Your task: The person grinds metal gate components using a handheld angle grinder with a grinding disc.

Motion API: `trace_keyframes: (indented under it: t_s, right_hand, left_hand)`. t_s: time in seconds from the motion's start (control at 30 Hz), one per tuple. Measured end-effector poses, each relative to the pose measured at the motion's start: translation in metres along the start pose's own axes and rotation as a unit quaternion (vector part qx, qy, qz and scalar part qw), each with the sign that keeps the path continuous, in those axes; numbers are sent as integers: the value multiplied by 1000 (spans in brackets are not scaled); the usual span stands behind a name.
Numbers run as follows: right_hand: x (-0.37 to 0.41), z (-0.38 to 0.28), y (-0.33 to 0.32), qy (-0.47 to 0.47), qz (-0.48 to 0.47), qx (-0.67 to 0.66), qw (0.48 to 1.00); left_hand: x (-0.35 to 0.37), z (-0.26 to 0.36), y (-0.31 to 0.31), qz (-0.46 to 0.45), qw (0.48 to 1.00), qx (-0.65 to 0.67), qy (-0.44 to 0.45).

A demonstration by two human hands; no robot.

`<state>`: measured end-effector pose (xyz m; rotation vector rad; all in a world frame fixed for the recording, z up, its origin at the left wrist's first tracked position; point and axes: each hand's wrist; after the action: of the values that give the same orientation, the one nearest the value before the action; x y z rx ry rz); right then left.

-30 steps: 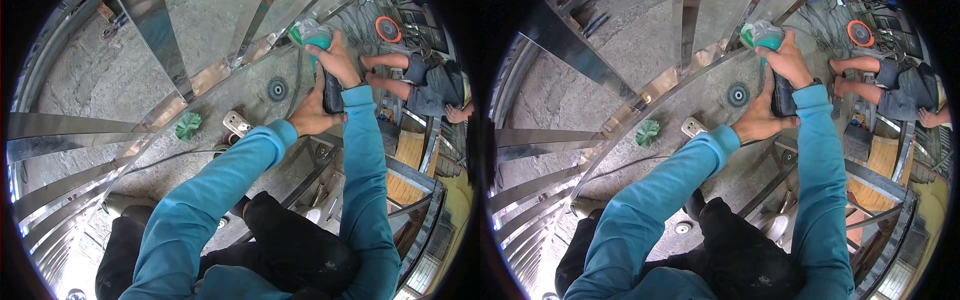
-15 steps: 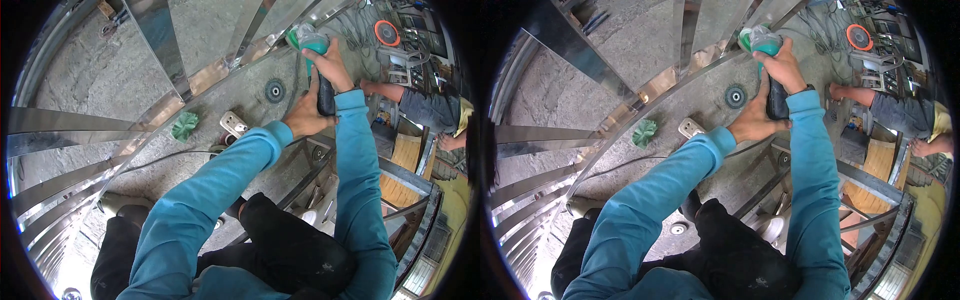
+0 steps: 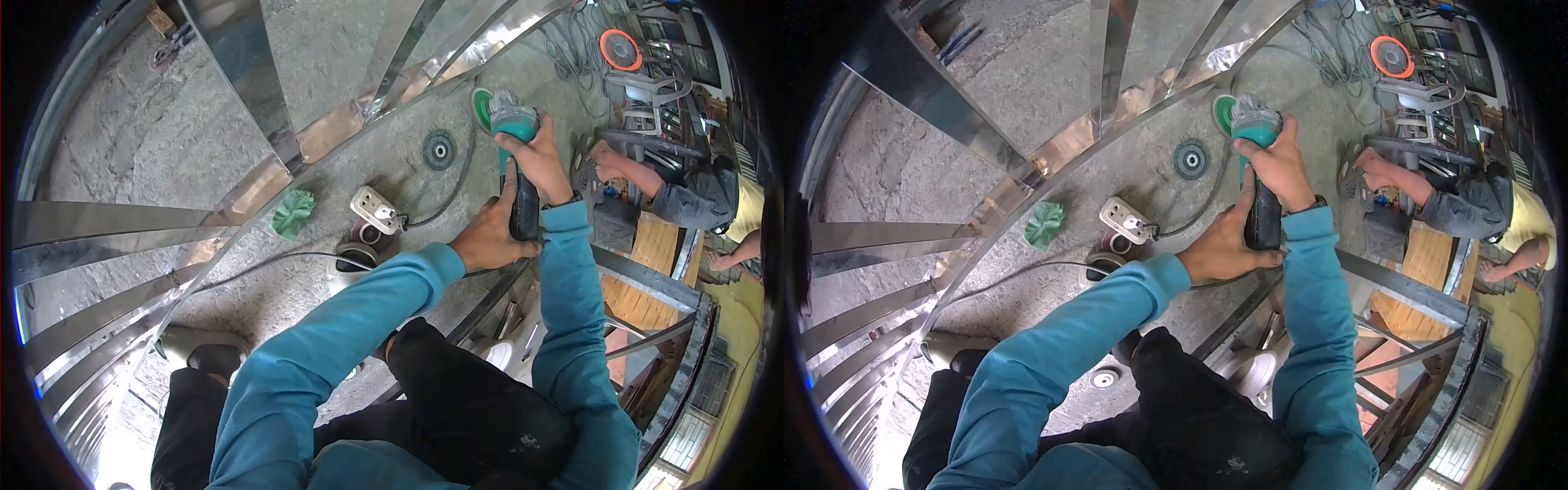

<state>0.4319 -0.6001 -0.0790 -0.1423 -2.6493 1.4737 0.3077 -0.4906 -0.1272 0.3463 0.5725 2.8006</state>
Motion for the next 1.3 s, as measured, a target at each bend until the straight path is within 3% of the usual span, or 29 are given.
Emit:
trace_keyframes:
  t_s: [0.3, 0.47, 0.87, 0.97, 1.3]
  right_hand:
    - [-21, -38, 4, -27, -28, -23, 999]
    - [-61, -43, 12, -182, -55, 108, 976]
    - [-87, -62, 24, -167, -83, 179, 966]
    - [-88, -51, 15, -194, -86, 150, 966]
    - [-85, -55, 26, -155, -62, 149, 975]
  left_hand:
    - [-16, 17, -12, 52, 997, -35, 44]
    - [-31, 34, -28, 71, 996, 12, 46]
    - [-51, 44, -32, 86, 992, 77, 41]
    - [-47, 45, -26, 94, 995, -2, 37]
    - [-52, 41, -34, 85, 996, 11, 14]
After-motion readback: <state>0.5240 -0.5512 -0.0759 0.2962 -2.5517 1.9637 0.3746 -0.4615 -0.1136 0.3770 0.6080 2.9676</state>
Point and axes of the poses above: each hand's wrist, its own x-axis away from the middle knuckle, its own y-axis out of the palm, z = x × y, and after that the axes turned 14 degrees about z, right-handed
